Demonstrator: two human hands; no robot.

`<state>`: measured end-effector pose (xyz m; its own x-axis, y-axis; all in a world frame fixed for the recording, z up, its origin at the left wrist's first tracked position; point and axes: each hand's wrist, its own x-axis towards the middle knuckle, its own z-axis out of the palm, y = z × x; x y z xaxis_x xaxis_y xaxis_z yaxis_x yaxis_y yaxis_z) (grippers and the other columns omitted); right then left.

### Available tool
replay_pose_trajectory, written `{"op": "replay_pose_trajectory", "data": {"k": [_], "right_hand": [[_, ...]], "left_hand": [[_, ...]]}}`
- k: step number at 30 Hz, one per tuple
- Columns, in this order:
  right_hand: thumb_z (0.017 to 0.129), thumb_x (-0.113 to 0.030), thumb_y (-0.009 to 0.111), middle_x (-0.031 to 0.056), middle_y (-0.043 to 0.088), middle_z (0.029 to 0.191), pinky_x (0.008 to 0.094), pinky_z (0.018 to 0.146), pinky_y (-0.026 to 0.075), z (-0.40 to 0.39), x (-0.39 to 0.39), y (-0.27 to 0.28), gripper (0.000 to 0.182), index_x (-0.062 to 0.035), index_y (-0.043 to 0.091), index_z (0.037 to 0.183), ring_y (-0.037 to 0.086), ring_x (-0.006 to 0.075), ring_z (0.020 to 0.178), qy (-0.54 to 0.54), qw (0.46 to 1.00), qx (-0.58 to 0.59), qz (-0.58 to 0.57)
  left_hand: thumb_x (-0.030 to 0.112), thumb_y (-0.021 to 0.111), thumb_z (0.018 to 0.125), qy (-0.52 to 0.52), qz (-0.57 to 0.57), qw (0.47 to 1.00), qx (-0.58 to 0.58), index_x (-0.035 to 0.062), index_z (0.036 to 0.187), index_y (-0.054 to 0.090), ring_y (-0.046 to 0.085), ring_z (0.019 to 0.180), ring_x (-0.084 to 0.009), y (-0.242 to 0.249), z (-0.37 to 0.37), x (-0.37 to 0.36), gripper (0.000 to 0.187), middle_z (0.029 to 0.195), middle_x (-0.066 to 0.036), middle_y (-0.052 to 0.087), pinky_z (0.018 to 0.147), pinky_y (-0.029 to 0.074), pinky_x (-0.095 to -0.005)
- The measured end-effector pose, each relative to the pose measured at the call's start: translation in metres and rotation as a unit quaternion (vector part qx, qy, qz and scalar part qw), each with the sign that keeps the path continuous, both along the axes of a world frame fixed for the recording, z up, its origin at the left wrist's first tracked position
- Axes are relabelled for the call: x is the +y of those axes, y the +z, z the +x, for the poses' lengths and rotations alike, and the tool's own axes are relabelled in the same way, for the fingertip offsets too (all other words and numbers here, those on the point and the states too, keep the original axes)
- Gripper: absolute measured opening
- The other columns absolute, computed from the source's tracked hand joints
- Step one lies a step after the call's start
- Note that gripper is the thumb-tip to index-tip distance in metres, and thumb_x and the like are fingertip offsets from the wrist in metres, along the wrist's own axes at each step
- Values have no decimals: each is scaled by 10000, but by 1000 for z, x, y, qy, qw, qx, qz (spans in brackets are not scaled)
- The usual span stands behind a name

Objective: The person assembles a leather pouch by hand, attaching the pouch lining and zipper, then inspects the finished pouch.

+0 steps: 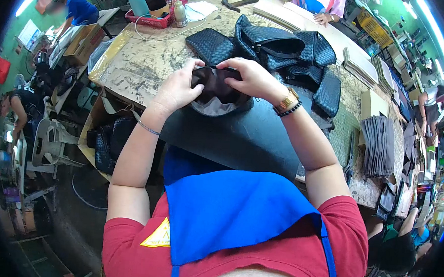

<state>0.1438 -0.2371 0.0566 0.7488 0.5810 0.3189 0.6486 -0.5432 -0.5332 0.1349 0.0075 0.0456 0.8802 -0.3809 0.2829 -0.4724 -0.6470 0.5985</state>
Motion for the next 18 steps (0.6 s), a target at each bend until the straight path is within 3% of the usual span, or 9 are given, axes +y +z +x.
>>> {"op": "replay_pose_trajectory", "data": {"k": [1, 3, 6, 7, 11, 14, 17, 18], "right_hand": [[826, -178, 693, 200, 684, 1066, 416, 913, 512, 4, 6, -2, 348, -47, 658, 1146, 653, 357, 1021, -3, 1000, -3, 19], [826, -221, 711, 197, 690, 1042, 414, 899, 515, 11, 13, -6, 345, -48, 666, 1121, 659, 353, 1006, -2, 1000, -1, 12], [838, -289, 734, 187, 700, 982, 396, 842, 525, 13, 23, -2, 337, -34, 678, 1051, 675, 341, 950, -23, 999, 27, 3], [846, -285, 736, 188, 701, 977, 382, 833, 527, 11, 25, 5, 333, -20, 676, 1039, 680, 331, 934, -31, 999, 42, -10], [842, -294, 756, 191, 695, 994, 358, 818, 525, 16, 28, -1, 333, 2, 674, 973, 682, 308, 926, -21, 998, 59, -2], [835, -285, 766, 176, 684, 1051, 358, 856, 518, 11, 23, -1, 310, -7, 679, 942, 665, 297, 978, 28, 999, 28, -17], [811, -281, 788, 148, 671, 1108, 361, 896, 508, 5, 17, -10, 316, -27, 679, 966, 642, 296, 1026, 39, 999, 1, 18], [803, -285, 795, 143, 670, 1110, 361, 905, 506, 3, 13, -8, 330, -33, 677, 982, 638, 293, 1037, 39, 999, 5, 22]], "left_hand": [[153, 654, 873, 3, -51, 998, 38, 54, 1216, 578, 664, 1014, -319, -4, 4, 0, 365, 1077, -174, 679, 886, 514, -387], [168, 622, 917, 11, -153, 982, 114, 48, 1253, 567, 674, 988, -295, -12, 13, 2, 361, 1040, -178, 690, 872, 513, -371], [194, 574, 966, 7, -166, 977, 135, 45, 1291, 557, 670, 942, -224, -20, 26, 5, 358, 1004, -146, 696, 850, 509, -339], [196, 558, 978, 6, -182, 969, 166, 48, 1278, 575, 629, 871, -149, -21, 27, 6, 335, 963, -88, 682, 805, 504, -302], [141, 516, 1012, -27, -150, 956, 253, 51, 1227, 604, 561, 988, -89, -3, 33, 11, 249, 1102, -27, 629, 893, 460, -258], [124, 509, 1004, -16, -80, 970, 228, 48, 1156, 639, 576, 996, -98, 2, 34, 10, 214, 1079, -36, 647, 917, 456, -272], [79, 516, 940, -74, -101, 983, 131, 18, 1019, 690, 629, 875, -149, -4, 38, 5, 201, 903, -93, 688, 838, 484, -288], [83, 511, 939, -82, -104, 985, 112, 12, 1005, 692, 640, 900, -172, -3, 36, 2, 205, 922, -104, 693, 855, 486, -300]]}}
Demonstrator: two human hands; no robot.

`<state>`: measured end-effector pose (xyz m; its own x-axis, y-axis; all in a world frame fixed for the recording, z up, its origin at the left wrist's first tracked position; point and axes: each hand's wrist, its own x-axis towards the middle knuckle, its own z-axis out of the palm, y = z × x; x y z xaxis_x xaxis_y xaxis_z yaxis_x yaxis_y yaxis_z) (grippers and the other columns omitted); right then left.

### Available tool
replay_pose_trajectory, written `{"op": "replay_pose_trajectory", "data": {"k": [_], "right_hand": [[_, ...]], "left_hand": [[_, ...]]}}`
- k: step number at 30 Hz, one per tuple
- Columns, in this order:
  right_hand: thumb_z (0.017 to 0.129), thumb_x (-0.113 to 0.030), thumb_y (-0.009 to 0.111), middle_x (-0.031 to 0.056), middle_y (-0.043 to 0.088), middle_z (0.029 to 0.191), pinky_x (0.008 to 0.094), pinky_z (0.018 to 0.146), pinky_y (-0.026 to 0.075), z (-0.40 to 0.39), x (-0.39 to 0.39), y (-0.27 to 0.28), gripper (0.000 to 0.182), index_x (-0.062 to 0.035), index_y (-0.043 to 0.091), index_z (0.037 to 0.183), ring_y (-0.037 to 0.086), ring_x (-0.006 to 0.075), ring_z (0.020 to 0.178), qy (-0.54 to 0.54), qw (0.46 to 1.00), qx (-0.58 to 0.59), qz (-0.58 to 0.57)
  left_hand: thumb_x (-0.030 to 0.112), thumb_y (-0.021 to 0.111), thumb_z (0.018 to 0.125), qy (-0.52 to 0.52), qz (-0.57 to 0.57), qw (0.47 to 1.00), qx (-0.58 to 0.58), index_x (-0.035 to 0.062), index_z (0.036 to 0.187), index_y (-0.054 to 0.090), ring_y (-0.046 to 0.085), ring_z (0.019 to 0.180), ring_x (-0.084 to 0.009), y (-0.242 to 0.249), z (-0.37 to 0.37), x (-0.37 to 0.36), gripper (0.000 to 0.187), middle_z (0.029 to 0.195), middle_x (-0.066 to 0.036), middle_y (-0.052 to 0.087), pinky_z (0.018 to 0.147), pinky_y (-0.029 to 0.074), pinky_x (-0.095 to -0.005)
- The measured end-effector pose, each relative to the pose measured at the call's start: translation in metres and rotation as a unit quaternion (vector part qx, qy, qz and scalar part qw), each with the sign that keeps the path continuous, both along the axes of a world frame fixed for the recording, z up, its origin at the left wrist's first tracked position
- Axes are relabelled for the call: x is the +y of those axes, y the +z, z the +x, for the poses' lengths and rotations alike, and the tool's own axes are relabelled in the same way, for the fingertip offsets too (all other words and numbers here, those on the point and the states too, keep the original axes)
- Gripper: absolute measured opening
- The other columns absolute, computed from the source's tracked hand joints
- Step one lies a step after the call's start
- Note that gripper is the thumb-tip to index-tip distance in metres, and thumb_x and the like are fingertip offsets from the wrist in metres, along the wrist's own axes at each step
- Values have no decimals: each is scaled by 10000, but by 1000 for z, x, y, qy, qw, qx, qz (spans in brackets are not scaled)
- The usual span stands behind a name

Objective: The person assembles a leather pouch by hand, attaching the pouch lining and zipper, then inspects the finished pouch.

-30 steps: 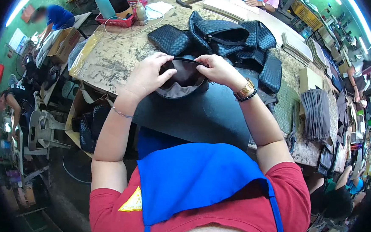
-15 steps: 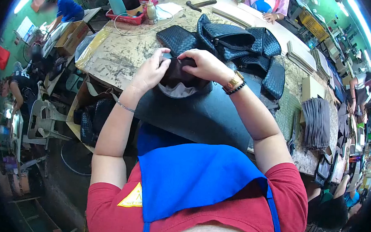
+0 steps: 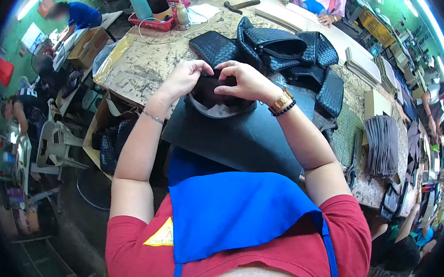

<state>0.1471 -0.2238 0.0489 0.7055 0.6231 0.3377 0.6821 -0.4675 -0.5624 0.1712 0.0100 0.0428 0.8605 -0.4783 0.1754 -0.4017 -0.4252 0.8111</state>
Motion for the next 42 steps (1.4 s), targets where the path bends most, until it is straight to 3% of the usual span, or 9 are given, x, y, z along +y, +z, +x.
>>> {"op": "replay_pose_trajectory", "data": {"k": [3, 7, 10, 14, 19, 28, 35, 39, 42], "right_hand": [[763, -338, 812, 151, 688, 1057, 383, 884, 516, -9, -18, 10, 433, -47, 670, 1052, 663, 310, 994, -45, 998, 27, 17], [810, -242, 808, 144, 705, 1056, 314, 810, 555, -16, -49, 11, 456, -12, 631, 1161, 684, 191, 948, -141, 980, 132, 54], [836, -255, 777, 144, 746, 952, 308, 801, 555, -16, -56, 13, 368, 7, 702, 1084, 714, 191, 870, -163, 976, 143, 1], [815, -267, 752, 167, 740, 880, 334, 769, 566, -20, -51, 11, 312, 9, 741, 959, 731, 251, 817, -178, 979, 100, 0], [821, -239, 737, 169, 738, 859, 341, 759, 570, -26, -53, 22, 269, -1, 749, 945, 729, 261, 794, -170, 978, 123, -14], [780, -310, 754, 210, 727, 958, 351, 827, 563, -40, -56, 19, 455, 53, 706, 1051, 721, 285, 910, -204, 972, 98, -61], [819, -234, 702, 192, 735, 945, 339, 830, 563, -35, -57, 14, 359, 32, 716, 1059, 728, 265, 882, -219, 967, 127, -41], [812, -235, 675, 183, 729, 854, 356, 756, 558, -31, -61, 2, 300, -6, 748, 992, 715, 277, 784, -236, 967, 96, 19], [868, -211, 680, 149, 744, 867, 316, 739, 553, -32, -65, 10, 265, -14, 748, 1030, 712, 211, 765, -243, 959, 143, 0]], "left_hand": [[122, 509, 938, -22, 2, 999, -34, 4, 982, 698, 660, 1002, -252, -4, -2, -3, 227, 1022, -139, 701, 924, 485, -346], [208, 637, 906, -31, 10, 994, -108, 19, 934, 723, 637, 1018, -277, 10, -14, -11, 209, 1081, -132, 675, 922, 481, -368], [258, 720, 859, -35, 87, 952, -292, 43, 904, 739, 621, 978, -274, 21, -24, -17, 221, 1020, -116, 666, 900, 477, -392], [288, 762, 815, -47, 111, 937, -328, 80, 809, 730, 607, 936, -243, 22, -24, -20, 211, 876, -52, 662, 875, 446, -398], [357, 750, 814, -9, 136, 957, -256, 136, 792, 721, 597, 712, -203, 17, -18, -12, 223, 686, -7, 617, 945, 363, -427], [354, 738, 834, 19, 205, 938, -279, 112, 879, 729, 602, 688, -207, 25, -17, -31, 246, 689, -33, 627, 953, 393, -399], [296, 740, 853, -25, 153, 959, -239, 67, 954, 724, 696, 722, -246, 22, -13, -59, 251, 819, -98, 724, 703, 528, -362], [258, 737, 858, -6, 165, 968, -191, 69, 904, 749, 704, 808, -257, 16, -5, -55, 194, 881, -114, 727, 796, 534, -351], [331, 708, 868, -18, 132, 962, -237, 93, 922, 755, 664, 967, -268, 2, 6, -47, 249, 960, -113, 725, 999, 372, -473]]}}
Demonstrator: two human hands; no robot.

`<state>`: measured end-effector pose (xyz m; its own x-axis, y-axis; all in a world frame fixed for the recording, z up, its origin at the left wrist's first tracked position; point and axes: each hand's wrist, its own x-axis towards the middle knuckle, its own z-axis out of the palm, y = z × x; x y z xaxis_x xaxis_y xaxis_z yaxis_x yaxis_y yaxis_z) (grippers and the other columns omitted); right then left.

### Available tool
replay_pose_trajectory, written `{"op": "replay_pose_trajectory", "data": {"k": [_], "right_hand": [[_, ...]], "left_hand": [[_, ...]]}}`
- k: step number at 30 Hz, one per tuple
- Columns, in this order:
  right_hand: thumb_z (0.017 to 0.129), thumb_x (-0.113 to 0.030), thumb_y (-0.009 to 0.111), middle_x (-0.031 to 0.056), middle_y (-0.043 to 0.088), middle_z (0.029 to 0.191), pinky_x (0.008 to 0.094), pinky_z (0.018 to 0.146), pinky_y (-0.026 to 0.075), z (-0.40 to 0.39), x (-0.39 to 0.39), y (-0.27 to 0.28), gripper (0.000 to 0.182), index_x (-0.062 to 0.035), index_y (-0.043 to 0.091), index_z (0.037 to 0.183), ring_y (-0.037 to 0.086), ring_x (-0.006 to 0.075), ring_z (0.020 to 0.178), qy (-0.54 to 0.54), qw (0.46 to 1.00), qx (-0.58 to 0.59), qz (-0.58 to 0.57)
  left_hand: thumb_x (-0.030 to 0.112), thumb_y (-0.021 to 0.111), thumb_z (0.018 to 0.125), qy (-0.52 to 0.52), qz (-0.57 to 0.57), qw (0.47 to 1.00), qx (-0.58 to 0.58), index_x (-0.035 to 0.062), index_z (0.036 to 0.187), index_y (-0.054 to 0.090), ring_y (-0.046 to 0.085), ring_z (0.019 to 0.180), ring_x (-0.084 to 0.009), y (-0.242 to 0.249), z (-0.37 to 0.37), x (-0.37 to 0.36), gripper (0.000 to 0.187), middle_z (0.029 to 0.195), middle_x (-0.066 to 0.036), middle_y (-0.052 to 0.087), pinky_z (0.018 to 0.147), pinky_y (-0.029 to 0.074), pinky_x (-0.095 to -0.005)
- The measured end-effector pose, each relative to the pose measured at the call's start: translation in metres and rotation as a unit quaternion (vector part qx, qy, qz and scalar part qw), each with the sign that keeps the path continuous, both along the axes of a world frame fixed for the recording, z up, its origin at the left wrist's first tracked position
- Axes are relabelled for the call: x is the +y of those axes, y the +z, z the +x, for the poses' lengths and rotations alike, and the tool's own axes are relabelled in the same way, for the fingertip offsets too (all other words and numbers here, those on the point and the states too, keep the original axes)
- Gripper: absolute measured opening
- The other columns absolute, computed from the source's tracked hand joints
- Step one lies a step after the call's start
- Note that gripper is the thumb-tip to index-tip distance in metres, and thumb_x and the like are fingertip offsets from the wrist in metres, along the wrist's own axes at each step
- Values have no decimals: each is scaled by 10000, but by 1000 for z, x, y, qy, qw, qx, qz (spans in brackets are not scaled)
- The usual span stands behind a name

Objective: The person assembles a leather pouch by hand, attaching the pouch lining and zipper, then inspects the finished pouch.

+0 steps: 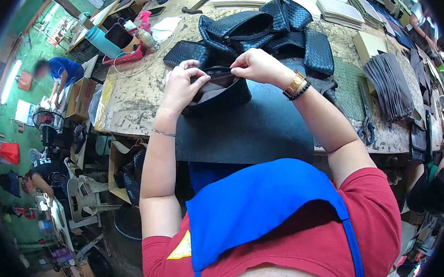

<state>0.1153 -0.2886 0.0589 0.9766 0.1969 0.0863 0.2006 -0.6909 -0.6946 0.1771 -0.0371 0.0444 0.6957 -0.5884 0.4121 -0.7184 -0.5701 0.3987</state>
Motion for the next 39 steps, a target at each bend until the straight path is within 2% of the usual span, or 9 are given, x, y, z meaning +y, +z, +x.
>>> {"op": "replay_pose_trajectory", "data": {"k": [4, 7, 13, 19, 24, 27, 31, 36, 39], "right_hand": [[871, -201, 681, 118, 741, 815, 300, 691, 541, 5, -1, 0, 241, -25, 758, 1016, 681, 162, 698, 5, 1000, 13, -2], [865, -196, 682, 124, 740, 809, 302, 694, 542, 6, 0, 5, 242, -20, 757, 1012, 684, 168, 701, -3, 999, 29, -12], [848, -168, 670, 147, 731, 792, 309, 688, 543, 8, -4, -1, 226, 2, 756, 970, 688, 187, 692, 5, 1000, -2, -18], [843, -179, 675, 126, 730, 768, 300, 670, 546, 7, -3, 5, 217, 9, 754, 920, 693, 176, 692, 20, 999, 13, -39], [783, -230, 675, 131, 718, 727, 326, 659, 551, 10, -7, 3, 235, -23, 766, 847, 695, 204, 667, 42, 999, 20, -11], [841, -203, 695, 65, 719, 742, 267, 622, 515, 9, -7, 4, 223, -2, 744, 924, 647, 117, 646, 61, 996, 64, -31], [888, -222, 698, 39, 716, 763, 250, 622, 504, 10, -8, -5, 233, -4, 739, 960, 631, 84, 673, 73, 993, 89, 26], [885, -275, 712, 52, 699, 728, 284, 616, 504, 2, -8, -18, 254, -39, 754, 967, 617, 94, 646, 99, 991, 30, 81], [901, -219, 687, 12, 687, 718, 253, 601, 486, -17, -4, -15, 206, -23, 741, 938, 596, 63, 629, 84, 983, 112, 119]], "left_hand": [[261, 731, 861, -28, -44, 985, 167, 56, 932, 753, 686, 935, -270, -7, 12, 0, 218, 1001, -126, 724, 879, 499, -379], [244, 746, 859, 27, -16, 973, 231, 39, 938, 750, 696, 843, -216, 0, 12, -4, 221, 948, -112, 736, 764, 529, -315], [265, 755, 860, 34, -65, 955, 288, 31, 929, 757, 655, 687, -139, 8, 3, -8, 244, 780, -95, 727, 698, 523, -298], [247, 765, 865, 23, -13, 970, 240, 4, 932, 745, 616, 716, -70, 7, 0, -9, 252, 804, -37, 720, 679, 505, -257], [298, 777, 821, 12, -30, 975, 219, 28, 901, 752, 662, 669, -161, 4, -1, -7, 283, 779, -108, 722, 676, 528, -309], [300, 778, 818, -3, -31, 973, 227, 27, 899, 748, 672, 673, -175, 6, -4, -8, 286, 780, -115, 721, 671, 531, -313], [298, 782, 815, -23, -34, 983, 177, 27, 896, 744, 671, 668, -172, 1, -6, -7, 286, 772, -112, 718, 660, 532, -314], [208, 774, 848, -32, -27, 966, 253, 12, 894, 731, 616, 750, -86, 15, -13, -6, 206, 816, -38, 710, 715, 508, -262], [139, 767, 852, -94, -53, 956, 272, 16, 884, 730, 613, 773, -76, 7, -9, 4, 132, 831, -10, 699, 724, 505, -255]]}}
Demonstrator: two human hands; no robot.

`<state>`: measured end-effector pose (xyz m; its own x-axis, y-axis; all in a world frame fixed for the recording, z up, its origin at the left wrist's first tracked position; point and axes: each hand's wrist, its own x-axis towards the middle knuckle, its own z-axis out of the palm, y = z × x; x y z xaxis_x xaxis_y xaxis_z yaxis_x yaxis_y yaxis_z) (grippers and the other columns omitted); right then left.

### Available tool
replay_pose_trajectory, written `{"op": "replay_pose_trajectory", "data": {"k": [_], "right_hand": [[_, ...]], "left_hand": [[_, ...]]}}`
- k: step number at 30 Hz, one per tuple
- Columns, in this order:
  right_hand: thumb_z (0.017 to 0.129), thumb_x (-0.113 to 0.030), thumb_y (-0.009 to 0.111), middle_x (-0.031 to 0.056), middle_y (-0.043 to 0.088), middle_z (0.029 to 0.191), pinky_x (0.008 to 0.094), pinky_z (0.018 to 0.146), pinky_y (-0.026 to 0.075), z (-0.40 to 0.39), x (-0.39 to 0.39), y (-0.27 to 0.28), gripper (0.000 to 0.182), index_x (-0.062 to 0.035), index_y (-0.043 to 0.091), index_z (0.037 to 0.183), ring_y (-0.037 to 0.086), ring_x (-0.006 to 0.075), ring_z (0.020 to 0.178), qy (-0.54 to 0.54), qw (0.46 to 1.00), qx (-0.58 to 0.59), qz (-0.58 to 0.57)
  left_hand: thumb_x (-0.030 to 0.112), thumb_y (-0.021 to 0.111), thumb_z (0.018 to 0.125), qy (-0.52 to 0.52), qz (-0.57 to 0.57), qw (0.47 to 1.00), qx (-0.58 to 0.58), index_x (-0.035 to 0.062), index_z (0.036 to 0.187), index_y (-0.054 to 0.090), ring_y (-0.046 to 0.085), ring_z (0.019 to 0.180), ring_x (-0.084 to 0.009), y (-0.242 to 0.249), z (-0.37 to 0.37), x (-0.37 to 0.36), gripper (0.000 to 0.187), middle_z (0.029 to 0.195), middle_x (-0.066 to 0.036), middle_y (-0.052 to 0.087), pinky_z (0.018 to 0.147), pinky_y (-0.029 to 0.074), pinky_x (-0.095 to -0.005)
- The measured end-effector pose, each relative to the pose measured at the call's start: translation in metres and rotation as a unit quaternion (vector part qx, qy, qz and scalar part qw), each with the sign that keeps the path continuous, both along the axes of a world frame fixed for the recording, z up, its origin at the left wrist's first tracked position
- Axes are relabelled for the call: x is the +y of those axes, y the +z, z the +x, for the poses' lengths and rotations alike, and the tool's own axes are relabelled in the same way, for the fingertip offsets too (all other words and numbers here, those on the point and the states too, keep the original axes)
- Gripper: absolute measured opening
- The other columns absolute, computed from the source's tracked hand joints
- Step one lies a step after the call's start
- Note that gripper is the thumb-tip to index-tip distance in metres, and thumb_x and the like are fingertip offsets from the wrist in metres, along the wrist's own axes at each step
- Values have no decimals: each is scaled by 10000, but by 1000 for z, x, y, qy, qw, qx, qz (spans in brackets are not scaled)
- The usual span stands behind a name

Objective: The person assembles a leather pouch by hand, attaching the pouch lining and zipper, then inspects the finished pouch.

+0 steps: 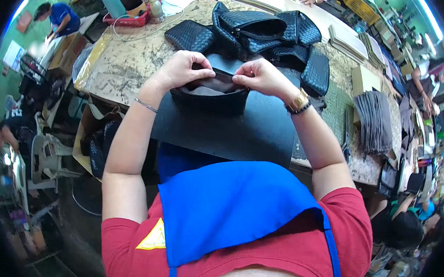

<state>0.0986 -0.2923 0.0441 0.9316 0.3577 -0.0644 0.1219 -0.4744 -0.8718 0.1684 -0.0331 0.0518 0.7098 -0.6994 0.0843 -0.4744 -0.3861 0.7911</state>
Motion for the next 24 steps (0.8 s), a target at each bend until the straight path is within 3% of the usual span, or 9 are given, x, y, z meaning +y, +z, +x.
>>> {"op": "replay_pose_trajectory", "data": {"k": [5, 11, 14, 17, 24], "right_hand": [[920, -176, 662, -19, 643, 689, 226, 543, 448, -38, 12, -4, 179, -1, 685, 891, 561, 36, 609, -3, 993, 76, 94], [899, -197, 696, 32, 698, 763, 233, 574, 469, -47, 22, 4, 216, 13, 702, 955, 594, 45, 669, -26, 997, 37, 58], [891, -213, 715, 38, 704, 771, 242, 589, 479, -41, 20, -8, 237, 13, 711, 964, 596, 51, 679, -15, 997, 33, 61], [890, -215, 716, 44, 706, 774, 250, 608, 493, -38, 23, -13, 246, 17, 716, 974, 603, 60, 684, -11, 998, 18, 65], [897, -209, 707, 40, 709, 765, 256, 621, 504, -40, 26, -6, 236, 17, 726, 963, 612, 66, 685, -27, 998, -4, 56]], "left_hand": [[154, 768, 853, -15, 8, 999, 40, 7, 866, 719, 594, 755, -58, 12, -16, 14, 155, 791, 5, 685, 707, 494, -247], [157, 771, 849, -19, -8, 999, 33, 14, 860, 720, 593, 750, -56, 12, -24, 17, 152, 781, 2, 684, 699, 491, -243], [215, 785, 831, -26, -9, 1000, 4, 18, 883, 747, 626, 721, -88, 12, -27, 16, 207, 772, -57, 716, 703, 516, -265], [156, 777, 837, -21, 6, 1000, 2, 13, 854, 716, 607, 761, -73, 12, -30, 16, 156, 791, -14, 692, 712, 494, -247], [133, 770, 842, -10, 0, 1000, 7, 6, 866, 719, 630, 818, -100, 12, -30, 19, 138, 850, -37, 705, 762, 504, -262]]}}
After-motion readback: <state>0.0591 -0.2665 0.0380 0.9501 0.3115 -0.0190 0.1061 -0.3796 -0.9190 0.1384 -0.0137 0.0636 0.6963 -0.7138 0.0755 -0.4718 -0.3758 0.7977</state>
